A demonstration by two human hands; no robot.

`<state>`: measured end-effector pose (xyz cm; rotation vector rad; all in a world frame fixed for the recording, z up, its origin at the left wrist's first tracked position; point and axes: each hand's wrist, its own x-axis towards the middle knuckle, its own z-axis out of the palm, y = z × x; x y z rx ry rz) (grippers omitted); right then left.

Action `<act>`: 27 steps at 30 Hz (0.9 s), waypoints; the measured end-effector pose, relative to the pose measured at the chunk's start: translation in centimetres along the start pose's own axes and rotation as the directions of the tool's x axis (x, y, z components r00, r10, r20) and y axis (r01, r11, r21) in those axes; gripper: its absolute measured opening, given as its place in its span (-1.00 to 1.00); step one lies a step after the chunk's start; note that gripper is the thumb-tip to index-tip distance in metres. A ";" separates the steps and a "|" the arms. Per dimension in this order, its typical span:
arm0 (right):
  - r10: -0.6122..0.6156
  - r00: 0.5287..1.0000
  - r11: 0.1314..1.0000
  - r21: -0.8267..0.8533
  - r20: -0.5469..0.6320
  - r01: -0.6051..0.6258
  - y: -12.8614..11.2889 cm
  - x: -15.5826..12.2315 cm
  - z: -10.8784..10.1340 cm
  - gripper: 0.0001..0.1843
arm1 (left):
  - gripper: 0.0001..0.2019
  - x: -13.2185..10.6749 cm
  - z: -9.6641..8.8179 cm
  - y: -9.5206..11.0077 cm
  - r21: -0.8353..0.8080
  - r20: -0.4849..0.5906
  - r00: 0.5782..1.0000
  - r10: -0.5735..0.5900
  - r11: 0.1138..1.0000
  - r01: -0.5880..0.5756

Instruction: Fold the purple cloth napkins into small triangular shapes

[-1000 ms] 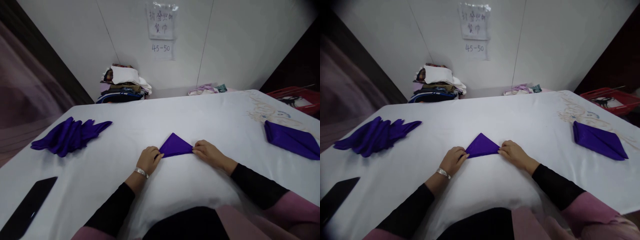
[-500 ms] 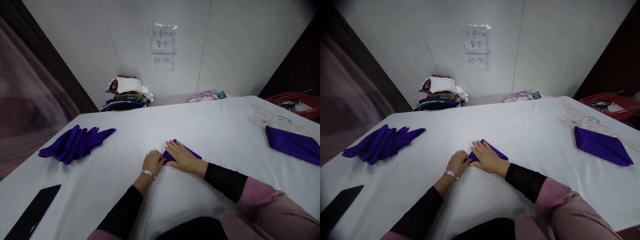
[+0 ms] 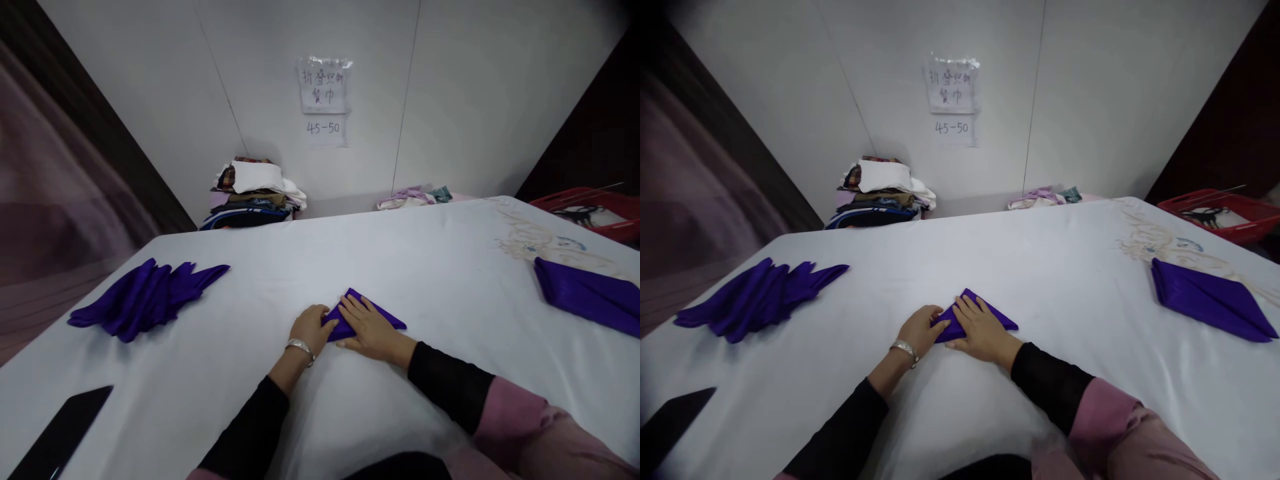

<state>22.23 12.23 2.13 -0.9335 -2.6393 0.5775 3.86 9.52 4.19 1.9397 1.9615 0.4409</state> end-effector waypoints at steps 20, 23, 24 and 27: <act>0.341 0.933 0.837 0.489 -0.114 -0.246 5.3 4.1 -2.6 -0.71 | -0.31 0.3 0.6 1.7 0.015 0.016 0.995 0.099 0.995 -0.099; 0.355 0.928 0.817 0.518 -0.110 -0.252 5.3 3.8 -2.6 -0.72 | -0.16 1.3 0.3 2.7 0.011 0.116 0.985 0.130 0.991 -0.132; 0.360 0.926 0.809 0.532 -0.112 -0.250 5.3 3.8 -2.6 -0.73 | -0.14 1.6 0.4 2.9 -0.006 0.131 0.982 0.137 0.991 -0.137; 0.362 0.924 0.784 0.577 -0.122 -0.231 5.3 3.7 -2.5 -0.78 | -0.13 2.0 1.0 2.9 -0.094 0.119 0.984 0.132 0.988 -0.121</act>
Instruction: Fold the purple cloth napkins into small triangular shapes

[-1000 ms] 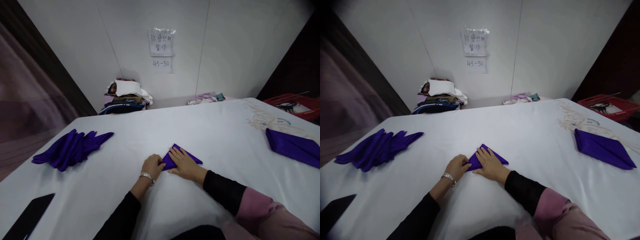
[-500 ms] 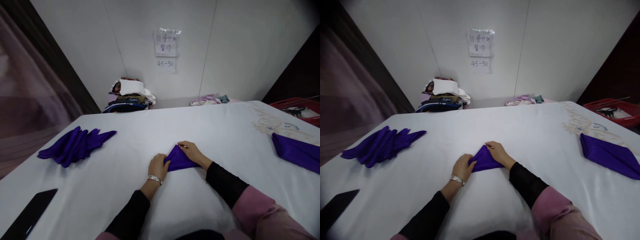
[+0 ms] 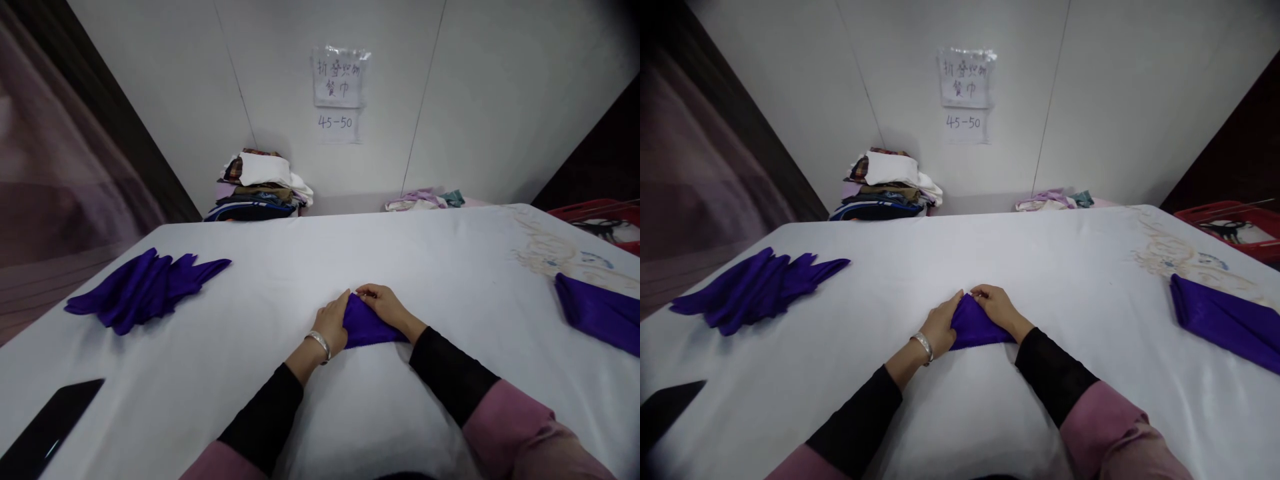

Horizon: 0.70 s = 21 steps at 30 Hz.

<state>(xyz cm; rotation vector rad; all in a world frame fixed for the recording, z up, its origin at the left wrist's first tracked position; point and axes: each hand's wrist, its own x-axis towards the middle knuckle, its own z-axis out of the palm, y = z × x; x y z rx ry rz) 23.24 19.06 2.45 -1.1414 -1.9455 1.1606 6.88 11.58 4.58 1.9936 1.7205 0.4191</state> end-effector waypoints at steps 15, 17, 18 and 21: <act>-0.142 0.989 0.979 -0.141 0.050 0.148 0.9 1.2 -0.3 -0.83 | -0.16 0.9 2.2 -2.5 -0.390 -0.158 0.987 -0.012 0.919 -0.051; -0.138 0.990 0.981 -0.130 0.036 0.142 0.9 1.2 -0.3 -0.85 | -0.17 0.9 2.1 -2.4 -0.375 -0.156 0.988 -0.010 0.926 -0.050; -0.137 0.990 0.982 -0.125 0.030 0.140 0.9 1.1 -0.3 -0.86 | -0.17 0.9 2.1 -2.4 -0.367 -0.155 0.988 -0.010 0.929 -0.048; -0.154 0.988 0.981 -0.115 0.031 0.156 0.9 1.0 -0.4 -0.86 | -0.18 0.8 2.0 -2.3 -0.356 -0.157 0.988 -0.013 0.934 -0.045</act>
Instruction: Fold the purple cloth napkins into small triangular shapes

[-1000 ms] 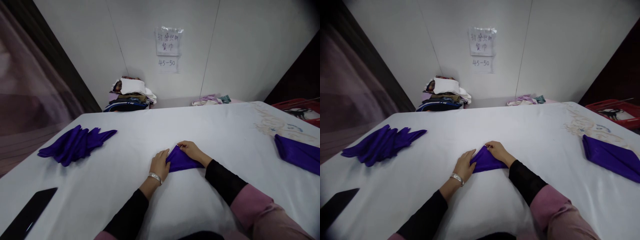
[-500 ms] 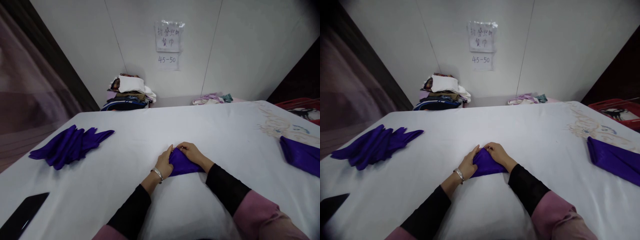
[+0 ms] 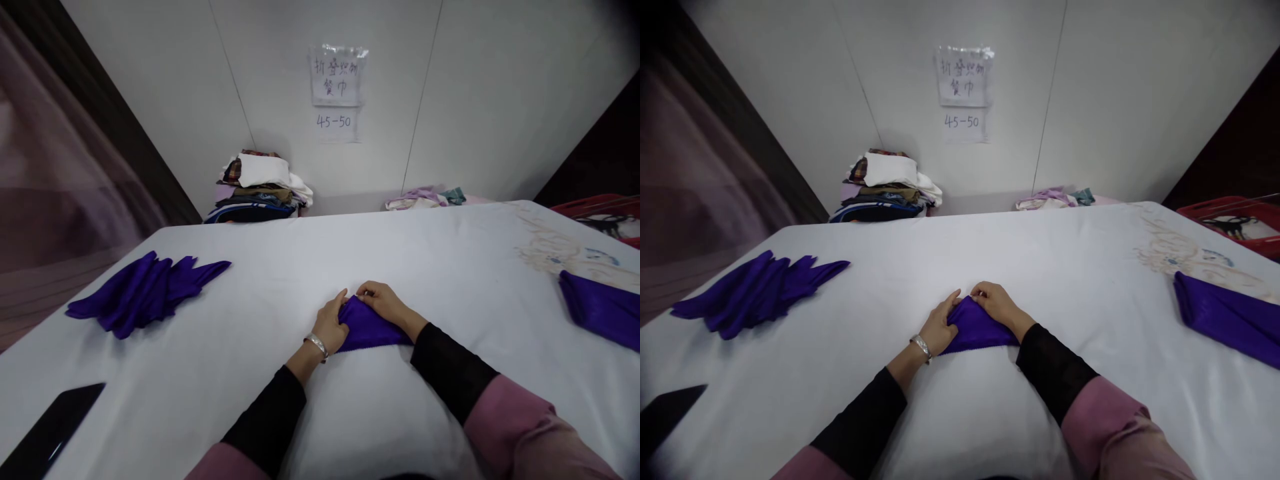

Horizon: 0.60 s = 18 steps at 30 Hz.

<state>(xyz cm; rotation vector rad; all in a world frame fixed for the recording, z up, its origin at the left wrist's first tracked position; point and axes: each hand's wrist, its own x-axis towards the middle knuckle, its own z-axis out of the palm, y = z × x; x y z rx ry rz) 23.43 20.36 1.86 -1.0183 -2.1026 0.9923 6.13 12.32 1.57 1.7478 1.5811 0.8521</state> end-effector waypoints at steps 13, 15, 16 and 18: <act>-0.097 0.992 0.991 -0.079 0.082 0.104 0.2 0.1 -0.1 -0.85 | -0.20 -0.1 -0.2 0.4 0.058 0.028 0.999 0.018 0.998 -0.019; -0.099 0.992 0.988 -0.111 0.081 0.108 0.1 0.1 -0.2 -0.85 | -0.20 -0.1 -0.2 0.4 0.071 0.035 0.999 0.015 0.997 -0.018; -0.099 0.992 0.986 -0.127 0.077 0.108 0.0 0.0 -0.2 -0.86 | -0.21 -0.1 -0.2 0.5 0.081 0.038 0.999 0.013 0.997 -0.016; -0.099 0.993 0.982 -0.156 0.066 0.108 -0.1 -0.1 -0.1 -0.86 | -0.23 -0.1 -0.2 0.5 0.103 0.039 0.999 0.015 0.995 -0.019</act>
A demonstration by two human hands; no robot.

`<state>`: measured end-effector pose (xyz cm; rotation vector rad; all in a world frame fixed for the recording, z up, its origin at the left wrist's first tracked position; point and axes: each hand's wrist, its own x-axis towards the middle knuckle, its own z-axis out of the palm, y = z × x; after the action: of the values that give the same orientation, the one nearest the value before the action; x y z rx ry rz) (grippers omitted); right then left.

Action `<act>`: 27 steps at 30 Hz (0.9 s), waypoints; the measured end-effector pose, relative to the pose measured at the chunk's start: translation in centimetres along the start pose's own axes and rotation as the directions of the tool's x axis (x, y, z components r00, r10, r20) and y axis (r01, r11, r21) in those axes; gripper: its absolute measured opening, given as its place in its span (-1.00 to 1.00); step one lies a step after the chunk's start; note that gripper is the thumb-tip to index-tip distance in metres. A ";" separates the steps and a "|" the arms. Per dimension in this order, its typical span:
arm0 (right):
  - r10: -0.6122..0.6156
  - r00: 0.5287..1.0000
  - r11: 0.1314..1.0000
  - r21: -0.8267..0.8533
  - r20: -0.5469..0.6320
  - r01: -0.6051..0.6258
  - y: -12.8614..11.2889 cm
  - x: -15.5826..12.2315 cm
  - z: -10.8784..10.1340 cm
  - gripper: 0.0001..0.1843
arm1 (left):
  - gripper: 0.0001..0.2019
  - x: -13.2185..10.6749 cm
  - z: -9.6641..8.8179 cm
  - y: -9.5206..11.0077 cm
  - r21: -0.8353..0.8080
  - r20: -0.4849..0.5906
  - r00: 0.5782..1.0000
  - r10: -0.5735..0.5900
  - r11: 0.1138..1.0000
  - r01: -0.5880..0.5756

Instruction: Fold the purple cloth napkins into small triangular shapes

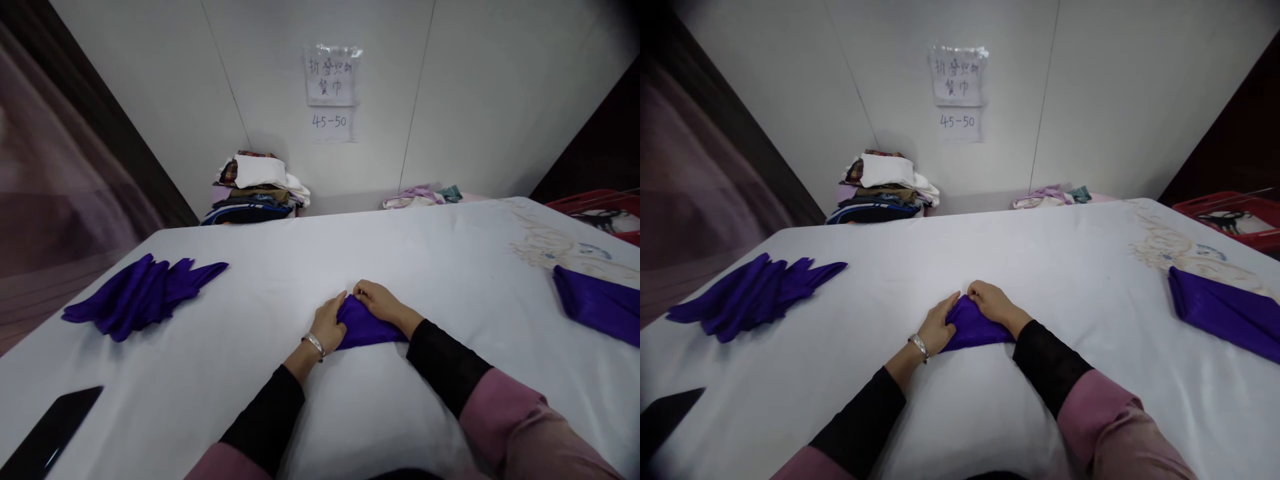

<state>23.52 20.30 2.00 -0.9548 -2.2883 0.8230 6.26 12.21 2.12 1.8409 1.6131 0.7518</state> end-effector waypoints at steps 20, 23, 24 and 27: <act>-0.050 0.998 0.996 -0.070 -0.032 0.048 -0.6 -0.2 -0.1 -0.84 | -0.29 0.1 0.0 -0.2 -0.041 -0.018 0.996 0.090 0.995 -0.091; -0.054 0.998 0.996 -0.068 -0.035 0.051 -0.7 -0.1 -0.1 -0.84 | -0.28 0.1 0.0 -0.5 -0.115 -0.021 0.995 0.101 0.988 -0.103; -0.055 0.998 0.996 -0.068 -0.036 0.052 -0.7 -0.1 -0.1 -0.84 | -0.27 0.1 0.1 -0.6 -0.138 -0.020 0.995 0.099 0.985 -0.101; -0.057 0.998 0.996 -0.065 -0.036 0.055 -0.8 -0.1 -0.1 -0.84 | -0.23 0.1 0.1 -0.7 -0.163 -0.008 0.996 0.094 0.982 -0.094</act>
<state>23.34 19.81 2.61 -0.9216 -2.3103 0.7059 5.86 12.37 1.53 1.8079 1.4277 0.8976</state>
